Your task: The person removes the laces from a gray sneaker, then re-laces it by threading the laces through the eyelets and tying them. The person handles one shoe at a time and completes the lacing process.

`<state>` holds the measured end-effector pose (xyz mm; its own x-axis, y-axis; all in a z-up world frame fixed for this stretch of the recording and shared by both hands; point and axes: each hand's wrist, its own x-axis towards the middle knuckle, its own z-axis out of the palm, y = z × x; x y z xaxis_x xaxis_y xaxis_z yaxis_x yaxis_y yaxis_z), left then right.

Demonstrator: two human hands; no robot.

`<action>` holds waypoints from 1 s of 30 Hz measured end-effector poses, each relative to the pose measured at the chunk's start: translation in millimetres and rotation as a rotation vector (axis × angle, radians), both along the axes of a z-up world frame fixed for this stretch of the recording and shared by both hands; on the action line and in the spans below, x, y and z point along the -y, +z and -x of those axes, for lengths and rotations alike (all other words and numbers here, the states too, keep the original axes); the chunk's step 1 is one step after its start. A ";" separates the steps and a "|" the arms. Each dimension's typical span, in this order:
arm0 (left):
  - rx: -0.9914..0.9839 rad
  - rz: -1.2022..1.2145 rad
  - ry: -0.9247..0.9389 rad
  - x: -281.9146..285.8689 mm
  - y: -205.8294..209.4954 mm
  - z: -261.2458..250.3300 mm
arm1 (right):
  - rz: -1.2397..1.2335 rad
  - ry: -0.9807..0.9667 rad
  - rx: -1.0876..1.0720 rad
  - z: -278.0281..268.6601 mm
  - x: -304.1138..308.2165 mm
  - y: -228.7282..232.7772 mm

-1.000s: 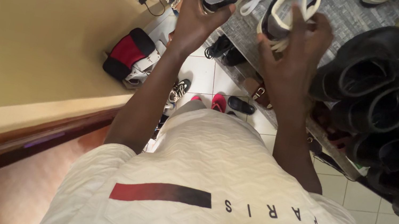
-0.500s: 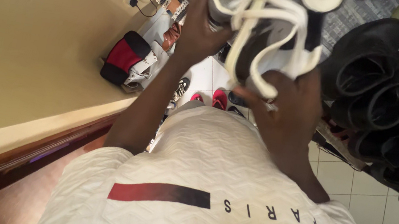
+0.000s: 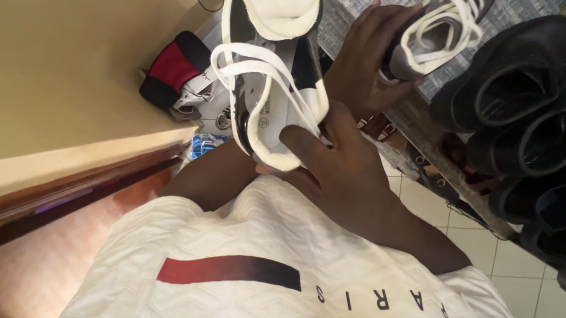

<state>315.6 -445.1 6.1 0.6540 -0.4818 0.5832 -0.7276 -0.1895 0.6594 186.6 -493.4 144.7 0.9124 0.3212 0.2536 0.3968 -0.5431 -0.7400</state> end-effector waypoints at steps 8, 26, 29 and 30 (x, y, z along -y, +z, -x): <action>0.045 -0.051 0.027 -21.0 -33.0 -8.1 | -0.068 0.130 0.049 -4.4 -0.2 -15.8; -0.637 1.336 0.494 -260.4 -32.2 253.4 | -0.010 0.806 0.066 1.0 -144.3 -90.2; -0.507 1.386 0.574 -265.6 -44.8 280.0 | -0.159 0.974 0.032 20.1 -166.7 -94.2; -0.492 1.423 0.597 -267.8 -48.4 289.5 | -0.146 1.006 0.018 28.6 -172.7 -95.9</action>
